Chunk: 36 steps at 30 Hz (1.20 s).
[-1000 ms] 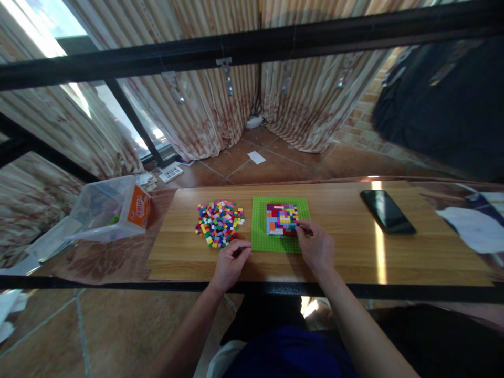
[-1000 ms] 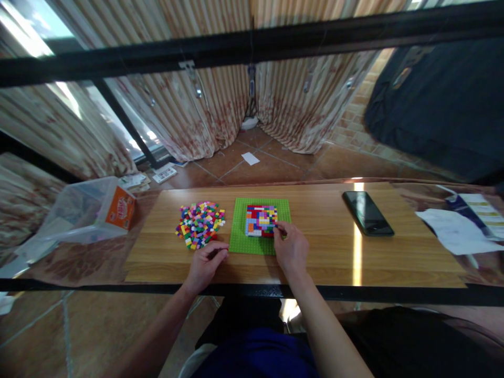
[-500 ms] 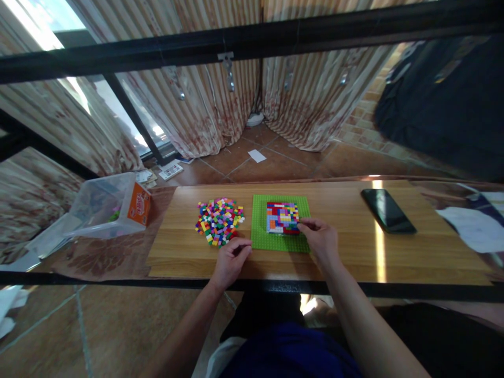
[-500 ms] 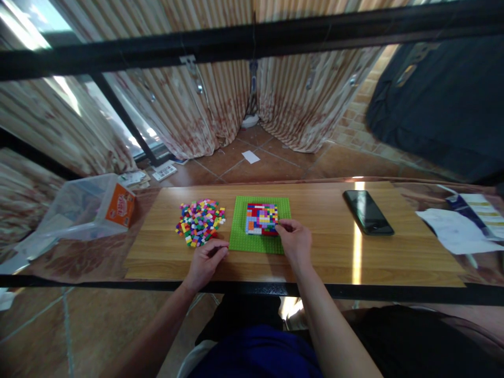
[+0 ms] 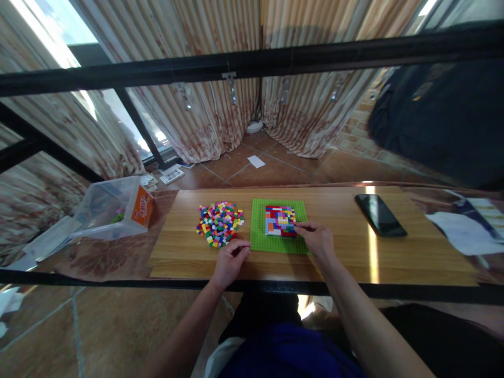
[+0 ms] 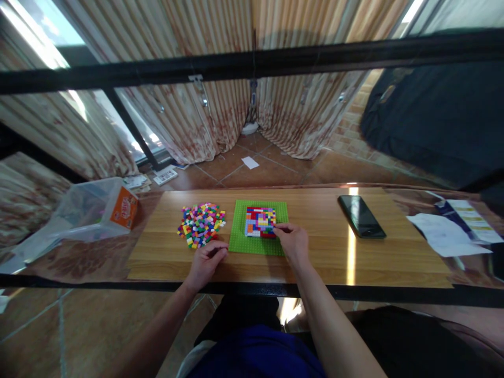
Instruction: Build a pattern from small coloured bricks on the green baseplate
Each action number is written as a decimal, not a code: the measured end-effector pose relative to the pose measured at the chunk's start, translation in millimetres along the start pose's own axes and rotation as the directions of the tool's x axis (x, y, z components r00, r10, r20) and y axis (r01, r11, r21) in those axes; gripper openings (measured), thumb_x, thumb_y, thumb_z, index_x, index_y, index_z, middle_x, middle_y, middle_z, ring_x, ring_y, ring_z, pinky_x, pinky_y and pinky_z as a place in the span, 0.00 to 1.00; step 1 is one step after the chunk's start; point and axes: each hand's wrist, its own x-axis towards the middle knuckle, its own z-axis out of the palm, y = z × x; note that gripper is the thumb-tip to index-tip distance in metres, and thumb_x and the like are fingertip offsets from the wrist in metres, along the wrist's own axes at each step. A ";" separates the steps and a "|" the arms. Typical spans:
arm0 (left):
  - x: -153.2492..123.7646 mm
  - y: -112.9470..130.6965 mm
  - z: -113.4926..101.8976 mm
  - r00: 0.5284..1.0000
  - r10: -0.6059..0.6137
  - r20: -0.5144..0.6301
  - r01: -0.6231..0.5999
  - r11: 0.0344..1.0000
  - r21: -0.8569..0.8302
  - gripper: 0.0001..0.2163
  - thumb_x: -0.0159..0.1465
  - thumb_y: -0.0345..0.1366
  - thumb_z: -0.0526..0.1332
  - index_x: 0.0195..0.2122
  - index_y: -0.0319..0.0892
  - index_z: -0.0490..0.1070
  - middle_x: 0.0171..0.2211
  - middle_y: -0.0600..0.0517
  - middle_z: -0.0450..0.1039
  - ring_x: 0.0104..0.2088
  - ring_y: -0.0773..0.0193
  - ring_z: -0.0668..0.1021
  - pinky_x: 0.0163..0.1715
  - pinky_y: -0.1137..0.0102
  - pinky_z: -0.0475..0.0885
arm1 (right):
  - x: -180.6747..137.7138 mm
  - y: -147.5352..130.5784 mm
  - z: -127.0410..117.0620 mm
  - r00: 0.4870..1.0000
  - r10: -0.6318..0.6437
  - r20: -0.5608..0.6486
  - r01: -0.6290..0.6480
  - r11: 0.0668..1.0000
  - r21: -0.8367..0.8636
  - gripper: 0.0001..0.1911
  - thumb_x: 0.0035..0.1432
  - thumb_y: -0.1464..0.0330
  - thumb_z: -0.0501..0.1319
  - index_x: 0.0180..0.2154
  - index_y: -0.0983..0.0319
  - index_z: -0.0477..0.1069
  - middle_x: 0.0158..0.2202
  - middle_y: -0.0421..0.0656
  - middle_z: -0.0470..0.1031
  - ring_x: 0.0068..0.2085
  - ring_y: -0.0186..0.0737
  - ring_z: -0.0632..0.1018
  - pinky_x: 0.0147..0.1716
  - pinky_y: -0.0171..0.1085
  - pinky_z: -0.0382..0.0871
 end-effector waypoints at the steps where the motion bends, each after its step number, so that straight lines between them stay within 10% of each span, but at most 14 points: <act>1: 0.0 0.1 0.1 1.000 -0.005 0.001 0.005 1.000 -0.011 0.08 0.60 0.39 0.65 0.36 0.41 0.78 0.29 0.51 0.76 0.29 0.66 0.76 0.29 0.72 0.72 | -1.0 -1.1 -1.4 1.000 -0.007 -0.002 0.007 1.000 0.013 0.18 0.40 0.54 0.69 0.28 0.63 0.81 0.27 0.47 0.81 0.28 0.44 0.79 0.29 0.39 0.70; 9: -0.8 -4.4 4.4 0.997 -0.071 -0.009 0.069 0.991 -0.119 0.08 0.58 0.37 0.66 0.37 0.40 0.77 0.31 0.50 0.78 0.31 0.64 0.79 0.32 0.70 0.74 | -45.8 -19.2 6.7 0.973 -0.215 0.086 0.215 0.977 0.011 0.15 0.55 0.58 0.62 0.35 0.60 0.81 0.37 0.47 0.83 0.39 0.46 0.81 0.42 0.43 0.74; 20: -1.1 -3.9 4.5 0.995 -0.098 0.034 0.103 0.967 -0.231 0.14 0.58 0.37 0.67 0.44 0.40 0.74 0.36 0.50 0.78 0.32 0.67 0.79 0.34 0.71 0.75 | -91.9 -23.7 64.9 0.770 -0.460 0.442 0.489 0.871 0.054 0.11 0.63 0.68 0.58 0.42 0.56 0.79 0.38 0.44 0.78 0.39 0.40 0.78 0.41 0.39 0.73; 36: -1.2 1.5 0.1 0.995 -0.086 0.042 0.093 0.973 -0.213 0.17 0.56 0.41 0.71 0.43 0.39 0.74 0.31 0.53 0.75 0.32 0.67 0.77 0.35 0.72 0.74 | -96.3 -26.4 65.1 0.771 -0.468 0.431 0.468 0.876 0.116 0.09 0.62 0.70 0.59 0.38 0.57 0.78 0.37 0.43 0.80 0.38 0.39 0.80 0.39 0.37 0.72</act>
